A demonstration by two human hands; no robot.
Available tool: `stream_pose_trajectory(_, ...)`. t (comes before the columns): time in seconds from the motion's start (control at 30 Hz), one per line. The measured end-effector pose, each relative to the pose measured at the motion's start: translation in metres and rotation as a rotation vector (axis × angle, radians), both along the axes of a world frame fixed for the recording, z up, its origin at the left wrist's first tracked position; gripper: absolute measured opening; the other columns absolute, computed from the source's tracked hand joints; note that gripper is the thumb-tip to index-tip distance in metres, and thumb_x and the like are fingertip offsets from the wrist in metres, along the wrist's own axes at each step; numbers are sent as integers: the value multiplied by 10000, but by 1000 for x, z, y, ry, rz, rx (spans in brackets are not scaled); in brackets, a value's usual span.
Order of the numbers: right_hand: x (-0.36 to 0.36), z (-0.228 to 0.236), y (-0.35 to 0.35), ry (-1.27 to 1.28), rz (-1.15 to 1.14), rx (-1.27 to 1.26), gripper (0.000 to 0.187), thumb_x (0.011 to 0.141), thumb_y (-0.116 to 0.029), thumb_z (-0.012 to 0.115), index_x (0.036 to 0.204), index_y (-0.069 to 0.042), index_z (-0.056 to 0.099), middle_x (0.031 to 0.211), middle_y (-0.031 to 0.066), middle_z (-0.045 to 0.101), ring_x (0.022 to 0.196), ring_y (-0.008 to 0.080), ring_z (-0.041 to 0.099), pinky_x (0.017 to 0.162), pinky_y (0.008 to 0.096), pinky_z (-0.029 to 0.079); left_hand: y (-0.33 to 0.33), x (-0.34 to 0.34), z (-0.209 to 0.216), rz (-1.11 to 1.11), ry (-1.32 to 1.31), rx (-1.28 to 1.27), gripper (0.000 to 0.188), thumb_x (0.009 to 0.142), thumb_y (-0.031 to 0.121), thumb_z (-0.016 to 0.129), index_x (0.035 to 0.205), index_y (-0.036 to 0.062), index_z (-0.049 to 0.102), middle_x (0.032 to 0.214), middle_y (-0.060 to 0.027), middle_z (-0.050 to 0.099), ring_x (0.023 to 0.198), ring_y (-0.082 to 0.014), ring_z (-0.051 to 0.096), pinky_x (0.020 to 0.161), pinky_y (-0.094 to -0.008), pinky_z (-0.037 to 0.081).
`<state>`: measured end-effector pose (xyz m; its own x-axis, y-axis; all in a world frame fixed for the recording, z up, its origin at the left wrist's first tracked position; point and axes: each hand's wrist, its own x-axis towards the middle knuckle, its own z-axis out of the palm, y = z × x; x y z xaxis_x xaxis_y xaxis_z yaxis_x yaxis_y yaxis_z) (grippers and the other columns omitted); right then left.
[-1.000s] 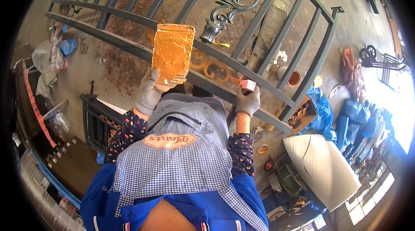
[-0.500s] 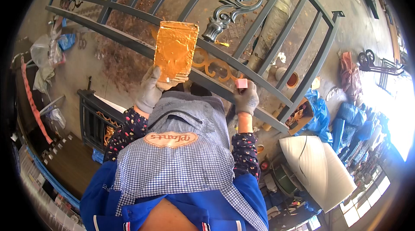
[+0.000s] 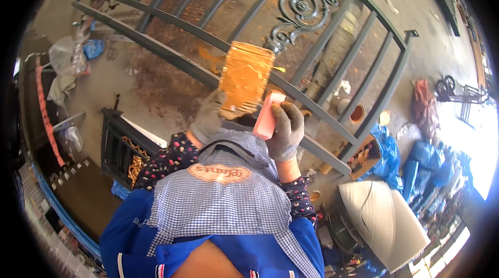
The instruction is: The person applies gold leaf to the ornate scrollwork of a metal gate using a pink sponge. They hold a stack of gold leaf sheets in one hand and carefully dab the sponge onto the decorative elements to transfer the gold material.
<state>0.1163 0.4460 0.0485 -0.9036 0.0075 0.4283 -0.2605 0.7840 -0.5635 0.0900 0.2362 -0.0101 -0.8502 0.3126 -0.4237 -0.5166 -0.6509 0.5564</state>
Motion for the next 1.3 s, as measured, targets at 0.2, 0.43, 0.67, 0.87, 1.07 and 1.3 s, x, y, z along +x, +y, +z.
stream_pose_trajectory(0.2,-13,-9,-18,35,212,88,490,700,-43,717,1181,-120,662,1077,96,596,949,299,612,811,426,502,15,-1,-4,-30,-63,123,451,1033,357,575,1337,25,553,1060,-24,694,829,-70,656,682,-193,520)
stream_pose_trajectory(0.43,-20,-17,-26,9,320,77,472,706,-27,675,1174,-95,659,1043,97,610,910,305,614,797,431,497,20,6,-1,25,-112,155,434,1091,316,434,1371,-9,504,1291,-129,622,1136,-208,642,970,-333,542)
stream_pose_trajectory(0.67,-11,5,5,-55,295,117,386,782,-7,664,1159,-86,682,1119,104,657,1051,302,636,920,437,507,11,-5,19,28,-64,37,401,1089,347,441,1271,6,548,1179,-75,649,1048,-142,653,897,-267,556)
stream_pose_trajectory(0.87,-33,-61,123,-402,-254,381,249,909,-168,615,1139,-136,705,1127,78,675,1040,290,628,930,437,443,-11,-3,-10,-172,410,-598,338,1085,260,459,1278,-11,521,1221,-102,632,1061,-169,662,939,-269,567)
stream_pose_trajectory(1.07,-35,-126,137,-682,-275,376,536,917,-111,511,1449,-173,532,1205,80,663,1152,283,603,960,477,425,-12,-8,15,-18,182,-329,282,1040,181,516,1215,-6,636,1213,-107,663,1079,-193,651,919,-295,552)
stream_pose_trajectory(1.3,-47,-137,137,-783,-365,499,783,869,-121,544,1580,-35,230,1396,126,604,1415,281,438,1229,464,150,-28,-6,-16,-196,485,-849,332,1048,236,517,1243,-30,561,1198,-123,650,1056,-206,671,929,-306,571)
